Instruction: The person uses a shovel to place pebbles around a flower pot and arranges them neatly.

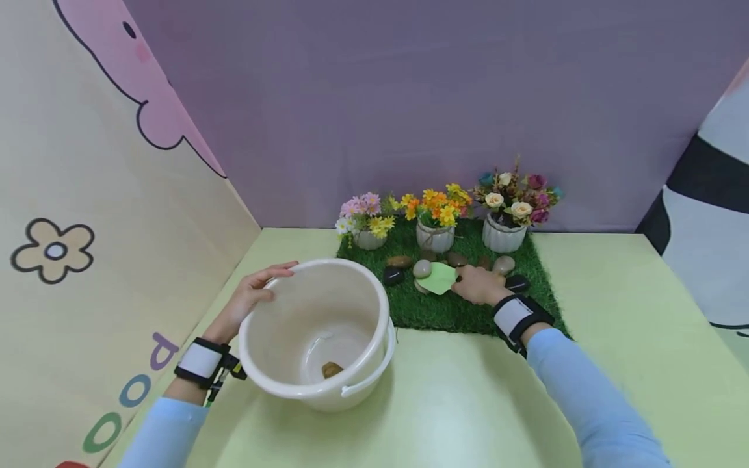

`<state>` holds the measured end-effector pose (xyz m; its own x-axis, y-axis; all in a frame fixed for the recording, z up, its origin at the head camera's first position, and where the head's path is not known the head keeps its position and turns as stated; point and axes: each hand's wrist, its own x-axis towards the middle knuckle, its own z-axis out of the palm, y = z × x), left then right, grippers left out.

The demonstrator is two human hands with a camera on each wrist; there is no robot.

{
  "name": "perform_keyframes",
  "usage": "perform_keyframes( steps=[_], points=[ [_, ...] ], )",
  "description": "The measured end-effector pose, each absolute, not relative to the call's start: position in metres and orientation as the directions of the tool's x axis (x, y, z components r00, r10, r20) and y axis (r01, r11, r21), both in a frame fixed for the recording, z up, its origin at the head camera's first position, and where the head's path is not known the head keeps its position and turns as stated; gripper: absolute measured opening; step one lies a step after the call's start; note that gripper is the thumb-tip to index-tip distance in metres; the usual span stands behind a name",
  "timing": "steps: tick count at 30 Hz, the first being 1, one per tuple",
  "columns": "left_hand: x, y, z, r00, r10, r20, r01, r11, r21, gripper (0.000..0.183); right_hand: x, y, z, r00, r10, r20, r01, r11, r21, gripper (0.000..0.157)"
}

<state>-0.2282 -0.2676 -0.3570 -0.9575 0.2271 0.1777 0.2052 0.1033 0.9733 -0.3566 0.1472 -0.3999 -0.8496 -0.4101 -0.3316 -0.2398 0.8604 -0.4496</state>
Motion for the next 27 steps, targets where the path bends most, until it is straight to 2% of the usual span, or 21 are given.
perform_keyframes(
  steps=[4,8,15,21,25,27],
  points=[
    [-0.224,-0.268,-0.358,-0.960,0.226,0.168,0.198,0.118,0.973,0.042,-0.349,0.140,-0.403,-0.860,-0.367,-0.356,-0.241,0.905,-0.351,0.057],
    [-0.223,-0.267,-0.358,-0.960,0.230,0.159,0.190,0.119,0.975,0.043,-0.343,0.138,-0.401,-0.865,-0.347,-0.363,-0.224,0.914,-0.339,0.052],
    [-0.224,-0.261,-0.354,-0.966,0.215,0.142,0.171,0.122,0.978,0.045,-0.340,0.143,-0.398,-0.869,-0.366,-0.333,-0.234,0.897,-0.375,0.049],
    [-0.225,-0.260,-0.353,-0.967,0.212,0.140,0.168,0.124,0.978,0.045,-0.341,0.148,-0.393,-0.867,-0.396,-0.302,-0.282,0.890,-0.358,0.039],
    [-0.224,-0.264,-0.353,-0.964,0.213,0.159,0.188,0.124,0.974,0.044,-0.340,0.148,-0.384,-0.854,-0.426,-0.299,-0.296,0.870,-0.395,0.028],
    [-0.223,-0.265,-0.355,-0.966,0.208,0.156,0.184,0.124,0.975,0.044,-0.338,0.145,-0.375,-0.860,-0.424,-0.285,-0.298,0.870,-0.393,0.030]
  ],
)
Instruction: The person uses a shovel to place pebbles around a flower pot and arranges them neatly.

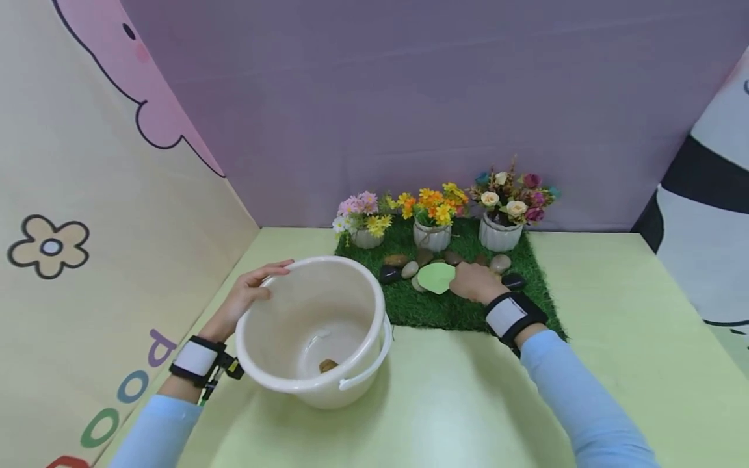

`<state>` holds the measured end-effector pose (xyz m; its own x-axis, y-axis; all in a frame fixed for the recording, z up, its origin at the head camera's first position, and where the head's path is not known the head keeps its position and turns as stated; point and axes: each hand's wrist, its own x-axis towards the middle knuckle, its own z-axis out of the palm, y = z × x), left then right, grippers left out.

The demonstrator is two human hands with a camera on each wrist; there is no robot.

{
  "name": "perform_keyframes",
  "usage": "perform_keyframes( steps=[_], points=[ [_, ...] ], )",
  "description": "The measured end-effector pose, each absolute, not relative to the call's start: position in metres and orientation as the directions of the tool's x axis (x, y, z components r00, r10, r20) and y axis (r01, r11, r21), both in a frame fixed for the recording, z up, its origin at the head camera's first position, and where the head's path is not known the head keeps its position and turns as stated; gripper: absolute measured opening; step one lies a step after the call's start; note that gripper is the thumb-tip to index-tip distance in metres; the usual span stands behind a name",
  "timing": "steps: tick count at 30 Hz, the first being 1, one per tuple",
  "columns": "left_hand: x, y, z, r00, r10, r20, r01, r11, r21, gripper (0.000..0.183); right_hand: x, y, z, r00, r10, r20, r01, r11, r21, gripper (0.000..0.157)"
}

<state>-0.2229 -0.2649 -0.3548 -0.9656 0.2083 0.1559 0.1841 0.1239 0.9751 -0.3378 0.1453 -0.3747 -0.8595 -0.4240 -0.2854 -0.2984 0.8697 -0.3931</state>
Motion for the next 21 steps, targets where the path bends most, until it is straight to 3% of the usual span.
perform_keyframes(
  steps=[6,9,11,15,17,21],
  points=[
    [-0.222,-0.268,-0.356,-0.966,0.207,0.155,0.185,0.130,0.974,0.045,-0.315,0.119,-0.315,-0.894,-0.441,-0.078,-0.384,0.844,-0.375,0.056],
    [-0.221,-0.268,-0.355,-0.966,0.206,0.159,0.186,0.124,0.975,0.045,-0.300,0.102,-0.281,-0.799,-0.600,0.026,-0.564,0.735,-0.375,0.059],
    [-0.221,-0.268,-0.355,-0.969,0.199,0.149,0.175,0.121,0.977,0.046,-0.288,0.088,-0.265,-0.689,-0.722,0.064,-0.699,0.639,-0.321,0.059],
    [-0.222,-0.267,-0.355,-0.974,0.187,0.127,0.154,0.135,0.979,0.049,-0.264,0.052,-0.253,-0.469,-0.882,0.041,-0.883,0.468,-0.040,0.057],
    [-0.222,-0.265,-0.356,-0.975,0.184,0.122,0.150,0.144,0.978,0.049,-0.252,0.033,-0.257,-0.412,-0.911,0.019,-0.899,0.410,0.151,0.051],
    [-0.222,-0.265,-0.358,-0.974,0.172,0.146,0.176,0.172,0.969,0.047,-0.236,-0.001,-0.280,-0.374,-0.927,0.005,-0.813,0.331,0.479,0.015]
  ],
)
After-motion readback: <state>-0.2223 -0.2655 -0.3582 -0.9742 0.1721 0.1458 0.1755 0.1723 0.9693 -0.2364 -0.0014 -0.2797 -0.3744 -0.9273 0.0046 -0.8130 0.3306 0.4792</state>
